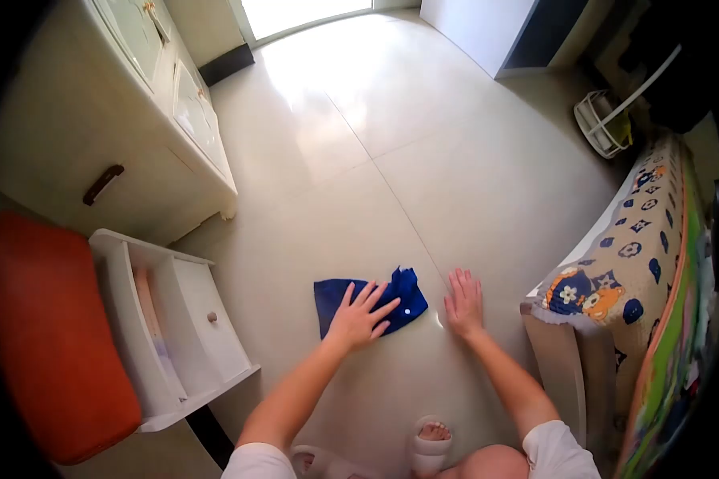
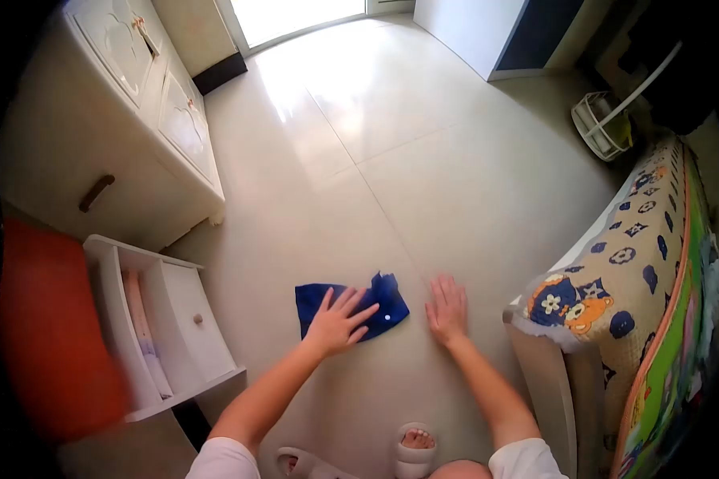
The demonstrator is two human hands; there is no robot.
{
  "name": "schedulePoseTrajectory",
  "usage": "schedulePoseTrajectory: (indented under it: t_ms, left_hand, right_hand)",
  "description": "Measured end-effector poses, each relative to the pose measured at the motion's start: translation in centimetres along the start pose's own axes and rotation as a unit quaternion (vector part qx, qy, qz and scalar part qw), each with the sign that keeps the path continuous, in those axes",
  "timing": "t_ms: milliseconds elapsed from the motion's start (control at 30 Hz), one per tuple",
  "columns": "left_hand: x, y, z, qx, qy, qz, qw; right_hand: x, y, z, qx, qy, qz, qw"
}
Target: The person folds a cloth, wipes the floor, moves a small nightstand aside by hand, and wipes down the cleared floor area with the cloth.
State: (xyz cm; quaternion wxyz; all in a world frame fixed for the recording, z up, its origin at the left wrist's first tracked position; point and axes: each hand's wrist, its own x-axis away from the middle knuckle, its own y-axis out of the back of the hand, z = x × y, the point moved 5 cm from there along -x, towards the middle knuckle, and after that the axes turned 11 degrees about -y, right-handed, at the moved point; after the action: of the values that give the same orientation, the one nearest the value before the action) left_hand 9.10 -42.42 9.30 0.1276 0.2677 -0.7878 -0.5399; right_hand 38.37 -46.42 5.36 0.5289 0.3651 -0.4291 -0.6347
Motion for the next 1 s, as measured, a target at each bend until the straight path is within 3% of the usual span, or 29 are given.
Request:
schedulePoseTrajectory:
  t_ms: [233, 367, 533, 633, 700, 967, 1000]
  left_hand:
    - [0.4, -2.1, 3.1, -0.026, 0.020, 0.009, 0.999]
    - [1.7, -1.4, 9.3, -0.058, 0.168, -0.051, 0.983]
    - [8.9, 2.1, 19.9, -0.121, 0.390, -0.069, 0.910]
    - [12.0, 2.7, 22.2, -0.147, 0.446, -0.102, 0.877]
    - [11.4, 1.9, 20.2, -0.160, 0.444, -0.126, 0.872]
    - [6.6, -3.1, 1.5, -0.002, 0.274, 0.034, 0.961]
    - [6.8, -3.3, 0.8, -0.012, 0.245, -0.006, 0.969]
  right_hand:
    - [1.7, -1.2, -0.8, 0.064, -0.009, 0.029, 0.997]
    - [1.7, -1.4, -1.3, 0.065, -0.010, 0.041, 0.997]
    - [1.7, -1.5, -1.2, 0.069, -0.001, 0.022, 0.997]
    - [1.6, -1.6, -1.1, 0.069, -0.001, 0.018, 0.997]
    - [1.6, -1.6, -1.0, 0.077, -0.002, 0.016, 0.997]
    - [1.4, -1.6, -0.9, 0.083, -0.004, 0.029, 0.996]
    - [1.4, -1.7, -1.0, 0.084, -0.002, 0.027, 0.996]
